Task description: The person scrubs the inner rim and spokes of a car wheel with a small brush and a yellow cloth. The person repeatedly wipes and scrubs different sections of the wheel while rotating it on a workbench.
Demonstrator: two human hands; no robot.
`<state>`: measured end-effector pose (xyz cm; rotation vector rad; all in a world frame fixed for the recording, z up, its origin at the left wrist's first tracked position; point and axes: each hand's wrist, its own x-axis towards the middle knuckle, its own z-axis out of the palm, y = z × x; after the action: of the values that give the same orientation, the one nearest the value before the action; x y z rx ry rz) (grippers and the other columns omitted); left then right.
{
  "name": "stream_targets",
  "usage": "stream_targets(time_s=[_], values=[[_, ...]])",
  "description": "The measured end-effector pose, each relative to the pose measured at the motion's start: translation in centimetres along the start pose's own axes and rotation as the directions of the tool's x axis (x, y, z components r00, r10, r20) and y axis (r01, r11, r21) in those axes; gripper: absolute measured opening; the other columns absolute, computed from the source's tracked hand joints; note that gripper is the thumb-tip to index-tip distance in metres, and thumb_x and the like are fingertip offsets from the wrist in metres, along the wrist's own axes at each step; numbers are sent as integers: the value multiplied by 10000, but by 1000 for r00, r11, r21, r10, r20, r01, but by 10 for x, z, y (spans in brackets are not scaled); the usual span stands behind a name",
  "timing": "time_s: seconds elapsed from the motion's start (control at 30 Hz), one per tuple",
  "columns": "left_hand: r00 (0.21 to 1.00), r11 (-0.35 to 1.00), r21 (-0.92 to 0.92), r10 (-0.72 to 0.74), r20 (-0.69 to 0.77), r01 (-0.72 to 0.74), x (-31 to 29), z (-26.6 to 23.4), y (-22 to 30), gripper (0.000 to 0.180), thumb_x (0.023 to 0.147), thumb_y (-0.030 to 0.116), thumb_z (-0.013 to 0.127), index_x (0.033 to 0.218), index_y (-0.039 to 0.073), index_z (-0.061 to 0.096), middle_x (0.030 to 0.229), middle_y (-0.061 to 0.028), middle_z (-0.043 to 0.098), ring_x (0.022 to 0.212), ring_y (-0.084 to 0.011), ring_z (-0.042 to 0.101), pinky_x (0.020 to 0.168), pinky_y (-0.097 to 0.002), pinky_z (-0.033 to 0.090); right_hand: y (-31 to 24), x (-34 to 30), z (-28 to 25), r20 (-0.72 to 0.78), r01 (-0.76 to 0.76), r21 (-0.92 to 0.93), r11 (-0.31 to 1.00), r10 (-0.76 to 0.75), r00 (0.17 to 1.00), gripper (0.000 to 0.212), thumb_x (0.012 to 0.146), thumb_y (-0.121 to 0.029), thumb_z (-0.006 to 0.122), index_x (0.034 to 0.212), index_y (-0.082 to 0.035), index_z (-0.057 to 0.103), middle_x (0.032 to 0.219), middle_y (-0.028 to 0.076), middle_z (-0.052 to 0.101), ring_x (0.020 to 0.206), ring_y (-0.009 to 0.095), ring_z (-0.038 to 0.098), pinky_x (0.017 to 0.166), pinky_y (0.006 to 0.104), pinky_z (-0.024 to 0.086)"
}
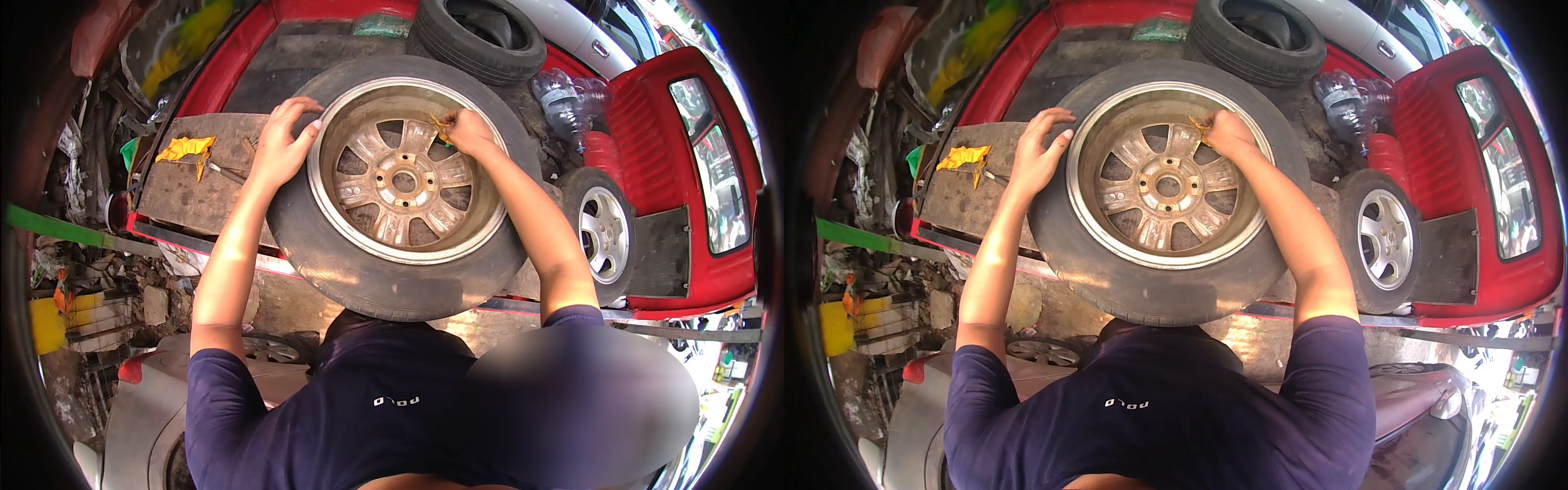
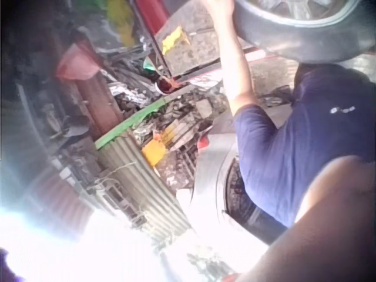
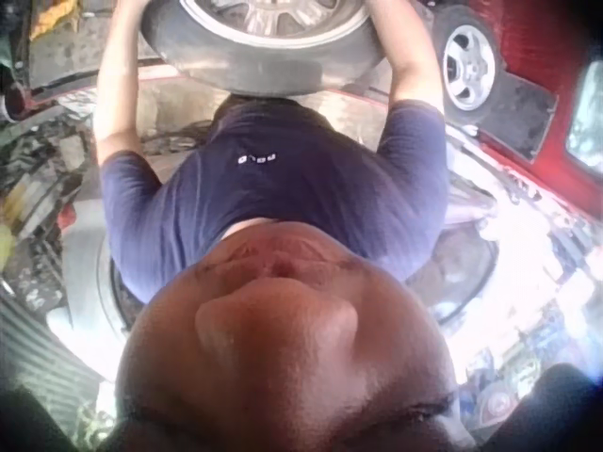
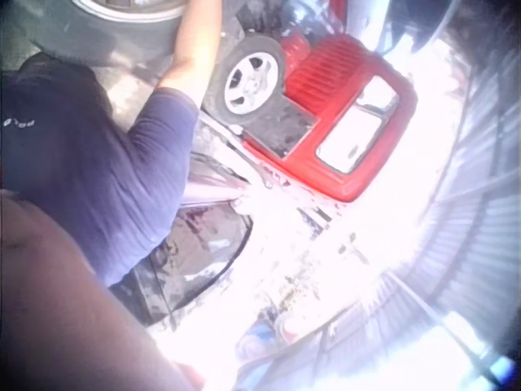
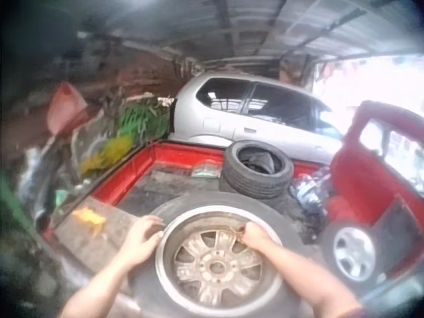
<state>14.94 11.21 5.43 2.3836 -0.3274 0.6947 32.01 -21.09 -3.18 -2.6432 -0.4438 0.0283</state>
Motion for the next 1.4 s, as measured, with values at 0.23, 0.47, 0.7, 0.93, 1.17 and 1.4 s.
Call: stream_targets(time_s=[0.23, 0.47, 0.7, 0.93, 1.17, 1.4], values=[[999, 992, -117, -40, 19, 42, 69, 71, 0, 270, 906, 187, 648, 1125, 32, 674, 1118, -124, 663, 1085, -257, 630, 897, -366, 496, -23, 34, 69, -48, -53, -51, 997, 51, 998, 265, 867, -182, 607, 1108, -164, 716, 1102, 187, 701, 1034, 360, 673, 896, 458, 536], [994, 982, -179, -75, -77, 60, 95, 110, -12, 267, 903, 188, 636, 1110, 26, 686, 1103, -135, 672, 1053, -275, 646, 875, -363, 504, -15, 31, 101, -56, 34, -229, 973, -48, 997, 283, 901, -131, 509, 1097, -92, 709, 1155, 164, 665, 1011, 340, 687, 863, 456, 556], [999, 985, -165, -49, 23, 52, 90, 113, -21, 266, 908, 210, 622, 1098, 37, 690, 1114, -137, 668, 1087, -301, 629, 907, -387, 495, 1, 26, 98, 21, 208, -348, 914, -214, 977, 258, 919, -283, 593, 1051, -104, 724, 1102, 117, 658, 966, 337, 678, 847, 470, 547], [991, 981, -175, -61, 121, 82, 93, 120, -19, 263, 901, 252, 625, 1053, 51, 698, 1086, -130, 663, 1105, -321, 599, 948, -421, 470, -13, 36, 113, -71, 76, -229, 970, -95, 993, 230, 894, -254, 610, 967, -68, 724, 1030, 151, 712, 962, 359, 689, 847, 466, 551], [992, 987, -155, -18, 121, 37, 97, 126, -24, 266, 895, 266, 629, 1043, 58, 703, 1089, -126, 665, 1127, -327, 589, 972, -431, 462, -7, 36, 73, 285, 233, -144, 962, -185, 940, 209, 877, -248, 635, 998, -120, 748, 1022, 173, 721, 963, 359, 687, 872, 451, 539], [993, 986, -160, -24, 112, 42, 96, 122, -22, 276, 893, 268, 632, 1055, 57, 705, 1092, -133, 670, 1130, -327, 592, 976, -430, 462, -24, 43, 91, 141, -9, -300, 954, 54, 989, 275, 882, -238, 634, 1122, -151, 737, 1094, 176, 707, 1028, 351, 675, 901, 452, 531]])
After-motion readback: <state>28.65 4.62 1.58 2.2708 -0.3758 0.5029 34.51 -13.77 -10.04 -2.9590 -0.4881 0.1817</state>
